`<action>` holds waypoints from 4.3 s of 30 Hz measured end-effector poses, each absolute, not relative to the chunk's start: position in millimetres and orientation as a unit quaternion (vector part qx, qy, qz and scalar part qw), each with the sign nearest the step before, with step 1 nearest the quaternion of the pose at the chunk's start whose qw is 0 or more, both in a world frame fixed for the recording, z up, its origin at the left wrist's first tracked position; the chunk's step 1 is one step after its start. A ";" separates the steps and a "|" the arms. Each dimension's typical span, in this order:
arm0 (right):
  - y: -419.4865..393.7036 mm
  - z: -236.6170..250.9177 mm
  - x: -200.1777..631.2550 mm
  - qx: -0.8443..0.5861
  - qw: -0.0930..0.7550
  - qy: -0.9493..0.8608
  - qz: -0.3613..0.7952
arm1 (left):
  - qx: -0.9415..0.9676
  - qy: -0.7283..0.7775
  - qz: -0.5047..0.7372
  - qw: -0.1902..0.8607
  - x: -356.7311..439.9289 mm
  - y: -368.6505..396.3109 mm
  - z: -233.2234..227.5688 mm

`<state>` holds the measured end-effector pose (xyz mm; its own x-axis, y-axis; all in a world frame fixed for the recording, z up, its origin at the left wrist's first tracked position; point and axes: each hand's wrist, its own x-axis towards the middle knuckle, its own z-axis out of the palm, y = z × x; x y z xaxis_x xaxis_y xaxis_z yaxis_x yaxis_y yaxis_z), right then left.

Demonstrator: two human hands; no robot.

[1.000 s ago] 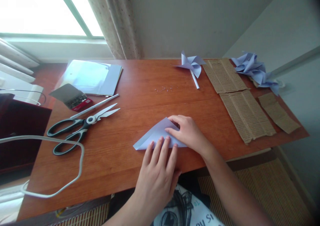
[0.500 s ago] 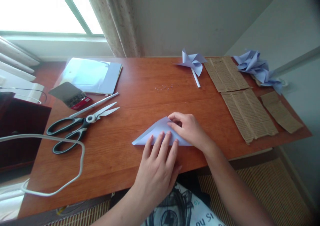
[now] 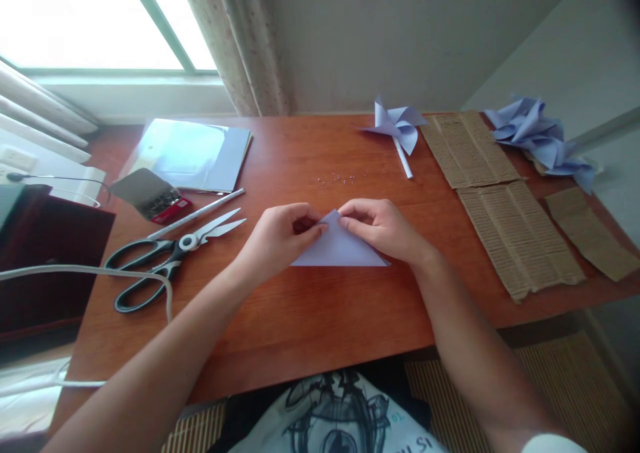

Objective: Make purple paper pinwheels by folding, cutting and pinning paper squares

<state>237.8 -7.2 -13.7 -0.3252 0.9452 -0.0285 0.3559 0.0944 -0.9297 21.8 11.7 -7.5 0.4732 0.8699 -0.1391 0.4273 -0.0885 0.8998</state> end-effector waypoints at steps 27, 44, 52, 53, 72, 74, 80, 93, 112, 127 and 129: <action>-20.3 -16.0 232.8 -0.524 0.337 -0.600 0.502 | 0.641 0.461 0.213 0.576 14.4 -0.3 -8.9; -19.6 -15.7 234.1 -0.518 0.329 -0.607 0.504 | 0.661 0.447 0.213 0.564 12.8 0.0 -12.4; -17.6 -17.6 232.9 -0.510 0.328 -0.643 0.468 | 0.705 0.449 0.204 0.509 15.3 -1.4 -11.5; -17.3 -17.3 232.8 -0.507 0.328 -0.656 0.452 | 0.717 0.450 0.200 0.494 15.6 -1.3 -11.5; -13.3 -33.4 224.5 -0.537 0.269 -0.756 0.259 | 0.934 0.353 0.058 -0.021 57.4 -94.0 -21.0; -13.8 -33.6 223.6 -0.540 0.264 -0.760 0.248 | 0.932 0.356 0.059 -0.026 57.7 -94.2 -23.2; -15.6 -33.0 223.5 -0.545 0.242 -0.776 0.205 | 0.931 0.362 0.035 -0.008 60.2 -97.0 -26.5; -10.9 -40.1 226.0 -0.526 0.249 -0.785 0.211 | 0.927 0.367 -0.003 0.069 58.1 -104.9 -28.4; -114.5 -23.0 246.6 -0.491 0.199 -0.847 0.054 | 0.926 0.354 0.050 0.118 45.5 -110.2 -41.8; -169.7 -30.6 269.1 -0.616 0.066 -0.782 -0.069 | 0.924 0.359 0.066 0.115 47.3 -109.1 -40.3; -176.1 -29.2 277.8 -0.630 0.055 -0.771 -0.074 | 0.924 0.358 0.066 0.115 47.3 -109.3 -40.3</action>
